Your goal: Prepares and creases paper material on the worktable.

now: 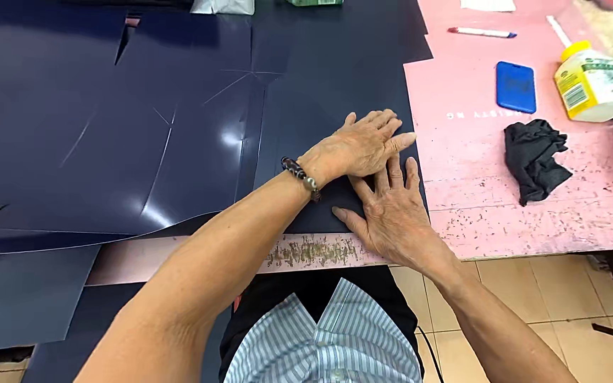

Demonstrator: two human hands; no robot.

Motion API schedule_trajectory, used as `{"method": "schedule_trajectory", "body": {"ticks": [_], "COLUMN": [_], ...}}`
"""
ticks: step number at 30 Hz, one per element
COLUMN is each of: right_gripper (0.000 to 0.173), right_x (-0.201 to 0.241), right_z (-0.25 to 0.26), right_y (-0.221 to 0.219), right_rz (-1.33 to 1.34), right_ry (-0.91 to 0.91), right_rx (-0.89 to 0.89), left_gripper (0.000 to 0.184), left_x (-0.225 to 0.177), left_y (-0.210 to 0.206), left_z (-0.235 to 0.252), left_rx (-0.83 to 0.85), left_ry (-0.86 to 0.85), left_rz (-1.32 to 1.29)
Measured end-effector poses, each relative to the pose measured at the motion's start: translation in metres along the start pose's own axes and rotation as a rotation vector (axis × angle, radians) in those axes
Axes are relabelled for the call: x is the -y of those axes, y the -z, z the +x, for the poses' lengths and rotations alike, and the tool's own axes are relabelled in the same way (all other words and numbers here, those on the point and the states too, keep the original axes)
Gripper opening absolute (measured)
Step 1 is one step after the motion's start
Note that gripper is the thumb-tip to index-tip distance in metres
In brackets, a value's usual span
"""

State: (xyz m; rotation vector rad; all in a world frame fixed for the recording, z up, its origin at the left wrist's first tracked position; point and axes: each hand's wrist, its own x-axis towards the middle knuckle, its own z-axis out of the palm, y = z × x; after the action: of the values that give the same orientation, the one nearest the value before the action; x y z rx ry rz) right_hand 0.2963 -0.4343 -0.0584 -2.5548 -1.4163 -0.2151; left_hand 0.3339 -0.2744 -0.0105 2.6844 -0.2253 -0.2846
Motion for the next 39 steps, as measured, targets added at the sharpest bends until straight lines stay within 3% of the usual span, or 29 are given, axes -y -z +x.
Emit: {"method": "schedule_trajectory", "body": {"ticks": [4, 7, 9, 10, 11, 14, 16, 17, 19, 23, 28, 32, 33, 35, 37, 39], "right_gripper": [0.084, 0.088, 0.061, 0.043, 0.040, 0.068, 0.095, 0.096, 0.070, 0.028, 0.031, 0.072, 0.075, 0.062, 0.036, 0.022], "right_x": [0.003, -0.010, -0.043, -0.067, -0.094, -0.179, -0.218, -0.230, -0.238, -0.230, -0.267, -0.273, -0.274, -0.274, -0.268, -0.260], "right_z": [0.000, -0.003, 0.006, 0.017, 0.028, 0.062, 0.073, 0.078, 0.091, 0.105, 0.088, 0.091, 0.092, 0.094, 0.095, 0.090], "right_y": [0.000, 0.010, 0.034, 0.049, 0.062, 0.073, 0.066, 0.065, 0.071, 0.084, 0.091, 0.083, 0.082, 0.084, 0.087, 0.088], "right_rz": [-0.028, 0.142, 0.392, 0.492, 0.499, 0.134, 0.025, -0.018, -0.100, -0.235, -0.185, -0.144, -0.151, -0.172, -0.216, -0.197], "right_ry": [-0.021, 0.036, 0.034, -0.038, -0.172, -0.602, -0.775, -0.810, -0.794, -0.763, -0.776, -0.831, -0.821, -0.771, -0.758, -0.732], "right_rx": [0.012, 0.055, 0.035, -0.009, -0.059, -0.134, -0.055, 0.009, 0.137, 0.366, 0.343, 0.334, 0.335, 0.363, 0.393, 0.326], "left_gripper": [0.061, 0.058, 0.060, 0.062, 0.064, 0.066, 0.067, 0.069, 0.070, 0.044, 0.045, 0.048, 0.048, 0.048, 0.048, 0.046], "left_x": [0.016, 0.029, 0.033, 0.033, 0.032, 0.031, 0.032, 0.033, 0.036, 0.042, 0.041, 0.040, 0.040, 0.042, 0.043, 0.045], "left_y": [-0.001, -0.014, -0.020, -0.018, -0.017, -0.013, -0.012, -0.010, -0.005, -0.001, -0.005, -0.005, -0.005, -0.004, 0.001, 0.006], "left_z": [0.043, 0.063, 0.065, 0.064, 0.063, 0.063, 0.062, 0.063, 0.064, 0.065, 0.068, 0.069, 0.069, 0.067, 0.065, 0.063], "left_rx": [-0.122, -0.310, -0.398, -0.389, -0.368, -0.345, -0.353, -0.361, -0.380, -0.418, -0.455, -0.428, -0.424, -0.427, -0.400, -0.365], "left_ry": [0.046, 0.012, 0.026, 0.064, 0.106, 0.156, 0.158, 0.154, 0.147, 0.092, 0.120, 0.130, 0.134, 0.139, 0.139, 0.117], "left_rz": [0.113, 0.178, 0.217, 0.229, 0.236, 0.250, 0.250, 0.236, 0.179, 0.126, 0.131, 0.157, 0.162, 0.163, 0.137, 0.105]}}
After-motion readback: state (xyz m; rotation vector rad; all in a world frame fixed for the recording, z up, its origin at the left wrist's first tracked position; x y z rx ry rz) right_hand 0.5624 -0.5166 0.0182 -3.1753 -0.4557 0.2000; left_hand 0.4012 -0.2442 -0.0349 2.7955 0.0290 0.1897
